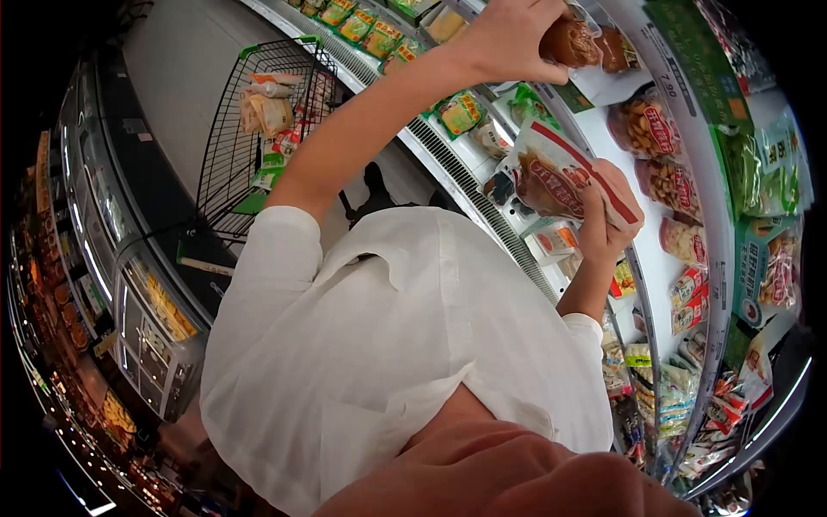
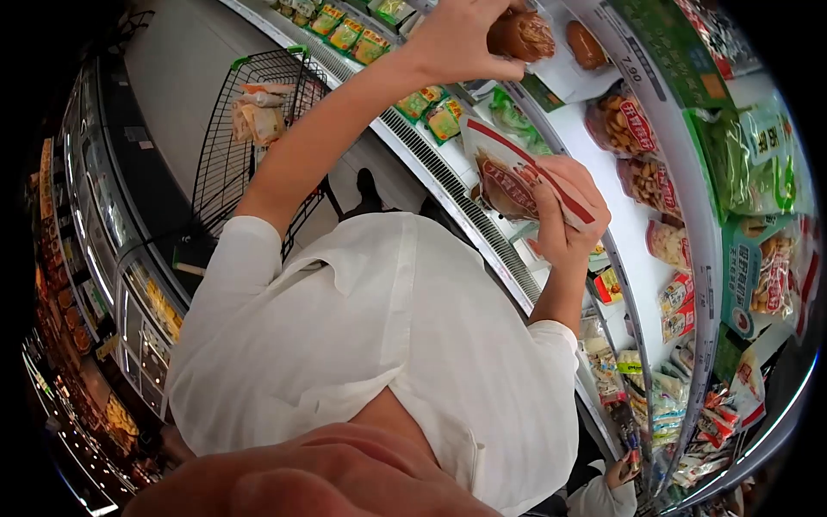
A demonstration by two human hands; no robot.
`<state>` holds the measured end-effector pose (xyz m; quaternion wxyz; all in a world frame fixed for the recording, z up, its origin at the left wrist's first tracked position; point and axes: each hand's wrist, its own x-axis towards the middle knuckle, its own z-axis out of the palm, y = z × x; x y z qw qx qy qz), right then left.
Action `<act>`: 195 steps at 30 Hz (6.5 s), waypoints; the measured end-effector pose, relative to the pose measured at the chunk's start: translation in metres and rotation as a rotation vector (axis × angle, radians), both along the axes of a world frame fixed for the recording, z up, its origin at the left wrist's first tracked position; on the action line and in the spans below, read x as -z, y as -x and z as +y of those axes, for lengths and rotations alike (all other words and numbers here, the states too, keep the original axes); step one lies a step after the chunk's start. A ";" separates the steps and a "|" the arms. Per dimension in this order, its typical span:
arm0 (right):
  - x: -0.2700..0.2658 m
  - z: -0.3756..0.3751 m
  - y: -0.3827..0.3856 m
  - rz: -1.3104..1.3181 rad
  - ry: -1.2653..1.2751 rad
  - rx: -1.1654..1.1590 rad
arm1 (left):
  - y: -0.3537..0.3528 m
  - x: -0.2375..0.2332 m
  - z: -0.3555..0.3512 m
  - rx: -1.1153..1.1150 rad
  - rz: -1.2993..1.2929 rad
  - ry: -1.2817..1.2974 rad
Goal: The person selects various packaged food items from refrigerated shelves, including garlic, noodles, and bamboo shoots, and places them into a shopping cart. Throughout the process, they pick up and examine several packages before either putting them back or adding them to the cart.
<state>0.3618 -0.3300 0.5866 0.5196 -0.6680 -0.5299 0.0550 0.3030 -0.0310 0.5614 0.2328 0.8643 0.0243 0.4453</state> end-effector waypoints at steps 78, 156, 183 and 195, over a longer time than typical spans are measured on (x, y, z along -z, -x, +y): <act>0.537 -0.034 0.030 -0.048 1.441 -0.191 | 0.616 0.269 -0.182 -0.423 1.486 0.479; 0.333 0.471 0.349 -0.359 0.622 -0.094 | 0.616 0.311 0.304 -0.609 1.129 0.507; 0.104 0.412 -0.016 -0.109 -0.133 1.134 | 0.498 0.248 0.512 -0.104 0.710 0.532; 0.095 0.439 -0.097 -0.139 -0.007 1.279 | 0.094 0.064 0.475 0.420 0.266 0.645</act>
